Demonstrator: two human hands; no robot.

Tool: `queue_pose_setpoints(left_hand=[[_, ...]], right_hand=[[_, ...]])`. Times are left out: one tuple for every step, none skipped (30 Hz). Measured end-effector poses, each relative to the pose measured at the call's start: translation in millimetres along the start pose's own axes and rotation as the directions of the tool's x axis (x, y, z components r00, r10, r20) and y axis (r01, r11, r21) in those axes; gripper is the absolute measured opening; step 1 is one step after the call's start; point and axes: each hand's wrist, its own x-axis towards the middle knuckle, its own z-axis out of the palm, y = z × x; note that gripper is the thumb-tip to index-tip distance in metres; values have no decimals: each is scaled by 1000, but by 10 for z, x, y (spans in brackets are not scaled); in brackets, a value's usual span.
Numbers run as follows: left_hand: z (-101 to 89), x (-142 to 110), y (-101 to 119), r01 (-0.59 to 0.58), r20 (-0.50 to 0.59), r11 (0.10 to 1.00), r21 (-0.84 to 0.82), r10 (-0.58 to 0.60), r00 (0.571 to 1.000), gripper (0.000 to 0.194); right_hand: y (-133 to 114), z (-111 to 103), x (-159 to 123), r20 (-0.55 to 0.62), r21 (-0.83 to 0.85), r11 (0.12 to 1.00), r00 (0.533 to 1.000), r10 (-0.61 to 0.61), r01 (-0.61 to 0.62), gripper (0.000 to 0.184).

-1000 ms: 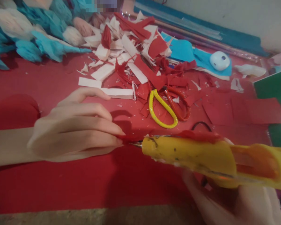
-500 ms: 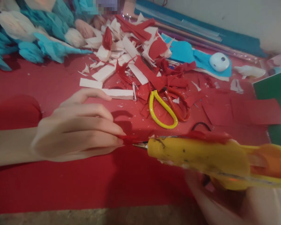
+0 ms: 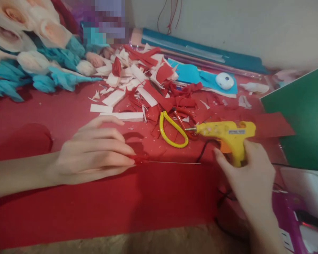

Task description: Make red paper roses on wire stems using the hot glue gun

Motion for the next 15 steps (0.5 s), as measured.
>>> queue_pose_setpoints(left_hand=[[-2, 0, 3, -5, -4, 1000, 3, 5, 1000, 6], [-4, 0, 8, -10, -6, 1000, 3, 10, 1000, 5], [-4, 1, 13, -11, -5, 1000, -1, 11, 1000, 5], [-2, 3, 18, -9, -7, 1000, -8, 9, 1000, 5], [2, 4, 22, -8, -13, 1000, -15, 7, 1000, 5], [7, 6, 25, -4, -21, 1000, -22, 4, 1000, 5], [13, 8, 26, -3, -34, 1000, -27, 2, 999, 6], [18, 10, 25, -1, -50, 1000, -29, -1, 999, 6], [23, 13, 25, 2, -65, 1000, -30, -4, 998, 6], [25, 17, 24, 7, -75, 999, -32, -10, 997, 6], [23, 24, 26, 10, -83, 999, -36, -13, 996, 6], [16, 32, 29, 14, -91, 999, -42, -18, 996, 6], [5, 43, 36, 15, -94, 999, -49, -20, 995, 5], [-11, 56, 47, 14, -98, 998, -57, -19, 995, 5], [-31, 71, 61, 11, -104, 998, -63, -18, 994, 6]], right_hand=[[62, 47, 40, 11, -13, 999, 999, 37, -37, 36], [127, 96, 71, 23, -23, 998, 998, 62, -62, 34], [190, 143, 96, 35, -32, 996, 996, 82, -81, 33], [247, 186, 117, 39, -42, 994, 994, 98, -96, 32], [296, 225, 135, 45, -52, 993, 993, 107, -105, 31], [336, 258, 151, 46, -61, 992, 993, 112, -109, 31], [365, 283, 166, 45, -68, 992, 993, 112, -109, 31], [382, 297, 179, 40, -74, 992, 994, 107, -103, 32], [385, 298, 190, 26, -78, 992, 995, 98, -95, 32], [373, 280, 196, 2, -82, 993, 996, 85, -85, 32], [344, 240, 192, -35, -85, 994, 997, 72, -75, 33], [296, 177, 174, -82, -90, 994, 995, 59, -67, 35], [229, 90, 139, -143, -87, 995, 989, 40, -53, 37], [143, -16, 83, -210, -83, 996, 977, 23, -41, 39], [39, -136, 6, -274, -72, 997, 962, -3, -17, 36]])
